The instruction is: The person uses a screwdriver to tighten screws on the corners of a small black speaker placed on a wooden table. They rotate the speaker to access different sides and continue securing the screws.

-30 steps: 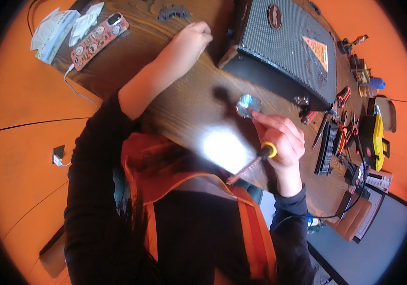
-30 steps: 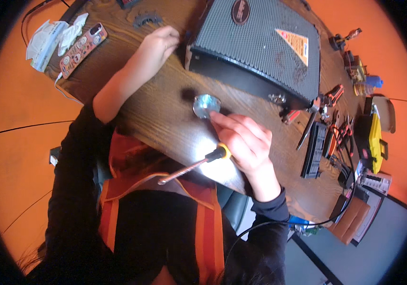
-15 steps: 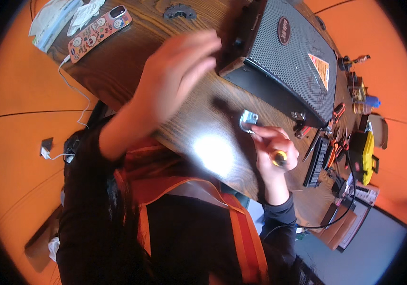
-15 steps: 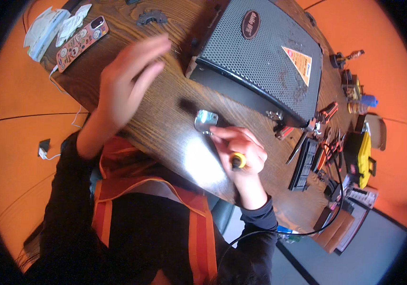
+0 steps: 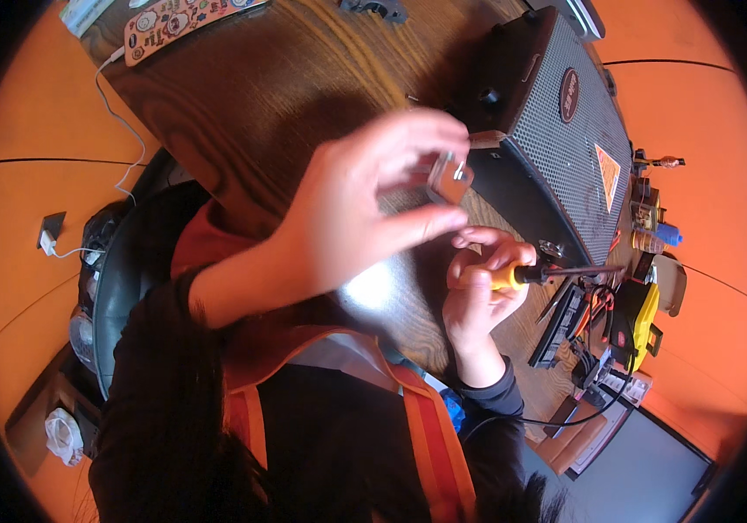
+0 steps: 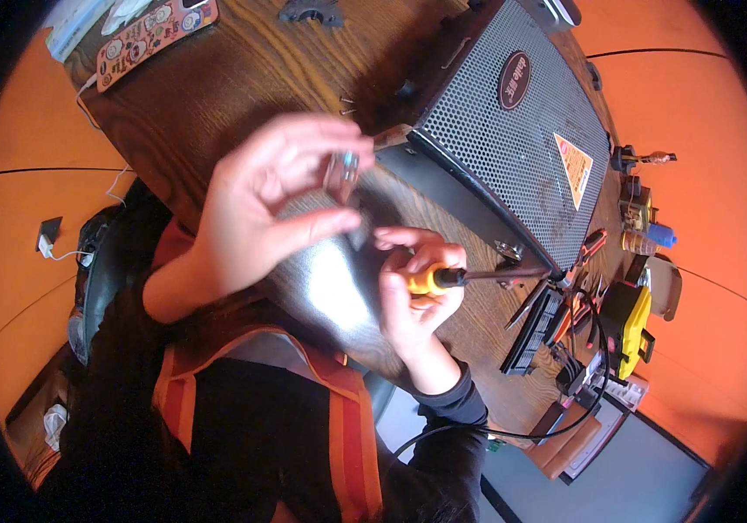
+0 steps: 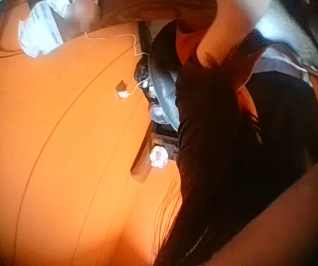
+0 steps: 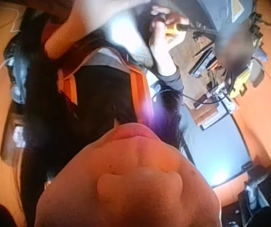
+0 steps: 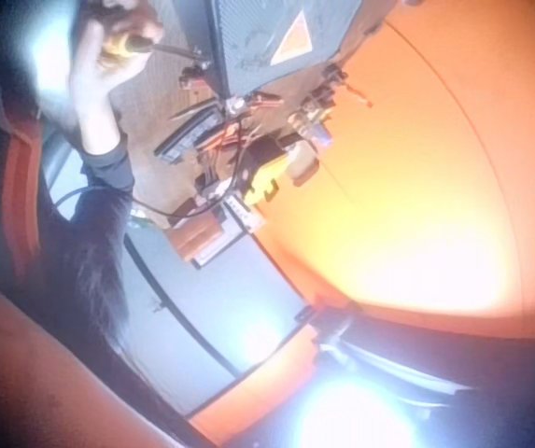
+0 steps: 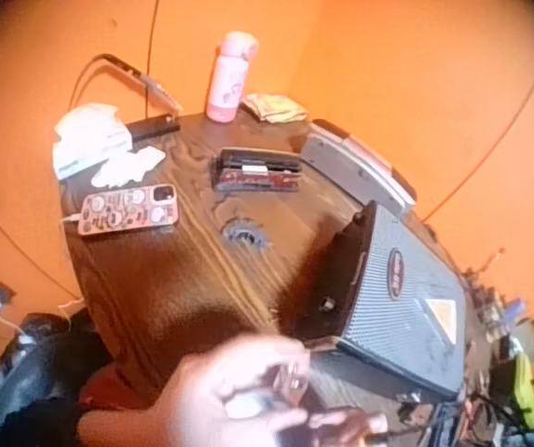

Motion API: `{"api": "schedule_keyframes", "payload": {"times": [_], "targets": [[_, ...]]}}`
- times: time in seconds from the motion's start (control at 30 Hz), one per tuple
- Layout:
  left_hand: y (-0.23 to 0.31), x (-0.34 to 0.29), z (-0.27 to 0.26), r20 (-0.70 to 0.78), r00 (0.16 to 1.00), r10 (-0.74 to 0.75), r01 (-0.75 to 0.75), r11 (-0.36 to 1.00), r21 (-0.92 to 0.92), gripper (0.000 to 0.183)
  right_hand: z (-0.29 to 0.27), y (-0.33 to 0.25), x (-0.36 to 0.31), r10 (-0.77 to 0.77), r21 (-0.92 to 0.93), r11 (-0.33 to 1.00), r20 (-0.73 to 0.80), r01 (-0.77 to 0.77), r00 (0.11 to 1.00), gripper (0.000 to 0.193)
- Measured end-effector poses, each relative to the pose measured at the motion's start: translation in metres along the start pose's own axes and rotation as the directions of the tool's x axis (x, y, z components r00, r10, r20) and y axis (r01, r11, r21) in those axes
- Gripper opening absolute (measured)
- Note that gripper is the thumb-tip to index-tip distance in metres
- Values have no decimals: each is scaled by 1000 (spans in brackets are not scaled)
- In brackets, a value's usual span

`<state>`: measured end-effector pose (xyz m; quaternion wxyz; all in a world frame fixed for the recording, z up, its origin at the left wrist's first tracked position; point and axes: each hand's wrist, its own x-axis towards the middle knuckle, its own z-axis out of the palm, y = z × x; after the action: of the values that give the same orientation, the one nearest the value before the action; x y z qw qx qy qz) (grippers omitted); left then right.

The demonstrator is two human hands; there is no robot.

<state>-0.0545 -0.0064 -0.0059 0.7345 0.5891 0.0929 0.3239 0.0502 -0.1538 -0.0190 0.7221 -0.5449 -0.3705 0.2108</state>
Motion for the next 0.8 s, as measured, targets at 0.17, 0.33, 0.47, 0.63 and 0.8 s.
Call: {"api": "schedule_keyframes", "payload": {"times": [0.17,0.33,0.47,0.63,0.8], "targets": [[-11,35,-6,8,981,195,-194,965,176,49,-5,3,1,42,-143,989,5,-40,999,34],[-13,43,-2,105,921,376,-384,827,411,32,-4,8,-2,26,-50,999,84,-21,996,27],[-17,40,-2,90,929,359,-361,821,442,34,-5,9,-2,44,-68,997,117,-36,992,25],[-18,36,3,34,939,341,-323,850,416,32,-5,8,-2,78,-47,996,104,-73,992,25],[-17,37,1,12,927,375,-331,802,498,35,-5,8,-2,79,-31,997,109,-76,991,25]]}}
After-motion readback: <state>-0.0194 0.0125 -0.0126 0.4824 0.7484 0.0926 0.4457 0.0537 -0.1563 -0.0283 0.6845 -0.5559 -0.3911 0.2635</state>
